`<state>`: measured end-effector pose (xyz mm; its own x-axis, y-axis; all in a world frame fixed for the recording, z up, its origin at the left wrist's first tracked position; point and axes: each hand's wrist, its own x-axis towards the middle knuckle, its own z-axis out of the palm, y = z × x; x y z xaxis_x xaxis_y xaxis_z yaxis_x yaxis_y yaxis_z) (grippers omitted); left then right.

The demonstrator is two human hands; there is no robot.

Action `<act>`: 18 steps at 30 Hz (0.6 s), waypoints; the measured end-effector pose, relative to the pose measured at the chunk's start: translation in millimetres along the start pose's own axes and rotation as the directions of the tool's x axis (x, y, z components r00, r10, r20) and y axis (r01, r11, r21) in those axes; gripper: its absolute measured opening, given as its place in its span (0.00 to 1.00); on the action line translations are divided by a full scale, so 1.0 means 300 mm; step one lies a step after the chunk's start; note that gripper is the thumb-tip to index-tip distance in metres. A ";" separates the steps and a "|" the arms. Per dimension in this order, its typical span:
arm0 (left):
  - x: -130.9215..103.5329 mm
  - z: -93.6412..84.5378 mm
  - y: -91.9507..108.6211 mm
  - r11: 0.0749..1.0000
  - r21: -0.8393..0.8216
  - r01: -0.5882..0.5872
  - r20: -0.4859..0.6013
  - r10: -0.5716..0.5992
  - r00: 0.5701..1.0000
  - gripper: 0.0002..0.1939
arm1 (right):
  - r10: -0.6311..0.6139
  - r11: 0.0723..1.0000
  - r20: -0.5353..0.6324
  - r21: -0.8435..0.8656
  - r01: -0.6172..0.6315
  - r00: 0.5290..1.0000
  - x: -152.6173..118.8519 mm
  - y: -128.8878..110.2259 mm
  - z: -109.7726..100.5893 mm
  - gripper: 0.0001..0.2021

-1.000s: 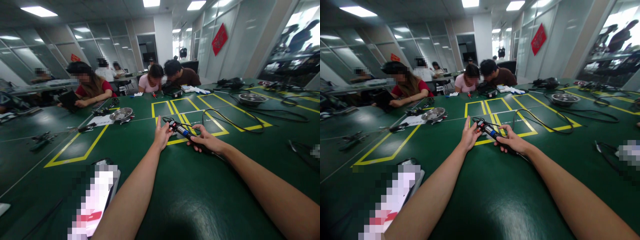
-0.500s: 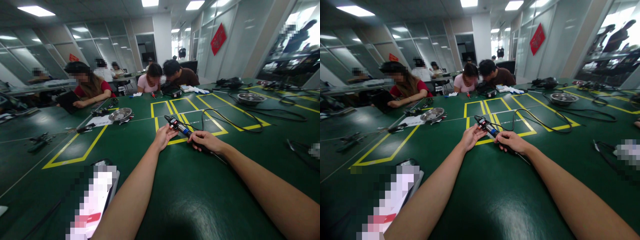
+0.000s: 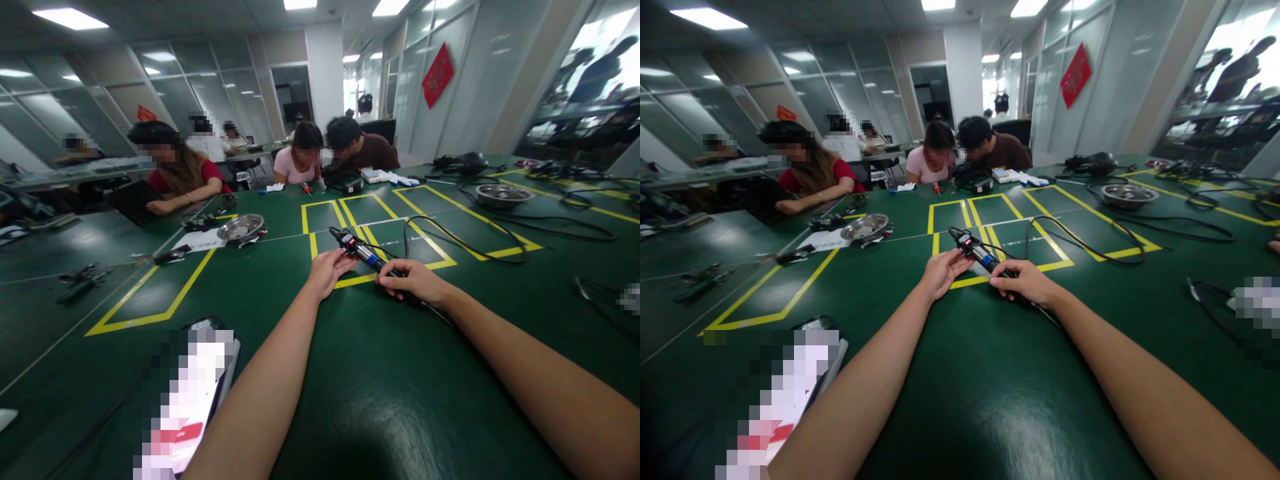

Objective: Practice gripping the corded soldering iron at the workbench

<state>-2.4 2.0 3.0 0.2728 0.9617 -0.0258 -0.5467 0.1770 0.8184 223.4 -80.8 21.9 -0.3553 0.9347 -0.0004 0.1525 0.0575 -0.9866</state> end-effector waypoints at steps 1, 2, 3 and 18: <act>0.000 0.000 0.000 1.000 0.001 0.002 -0.001 -0.002 1.000 0.06 | 0.000 1.000 -0.005 0.007 0.000 1.000 0.001 0.001 0.001 0.19; 0.000 0.001 -0.001 1.000 0.007 0.008 0.004 -0.008 1.000 0.06 | 0.001 1.000 -0.012 0.014 -0.001 1.000 0.001 0.002 0.001 0.19; 0.000 0.001 -0.001 1.000 0.017 0.014 0.010 -0.014 1.000 0.07 | 0.002 1.000 -0.017 0.019 -0.002 1.000 0.002 0.003 0.002 0.19; -0.005 0.002 0.002 0.999 0.035 0.022 0.025 -0.023 0.999 0.05 | 0.013 1.000 -0.026 0.028 -0.012 1.000 0.001 0.005 0.000 0.19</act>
<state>-2.5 0.6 3.9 0.3049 0.9519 -0.0298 -0.5124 0.1904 0.8374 223.5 -80.5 20.5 -0.3289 0.9443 -0.0088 0.1309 0.0363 -0.9907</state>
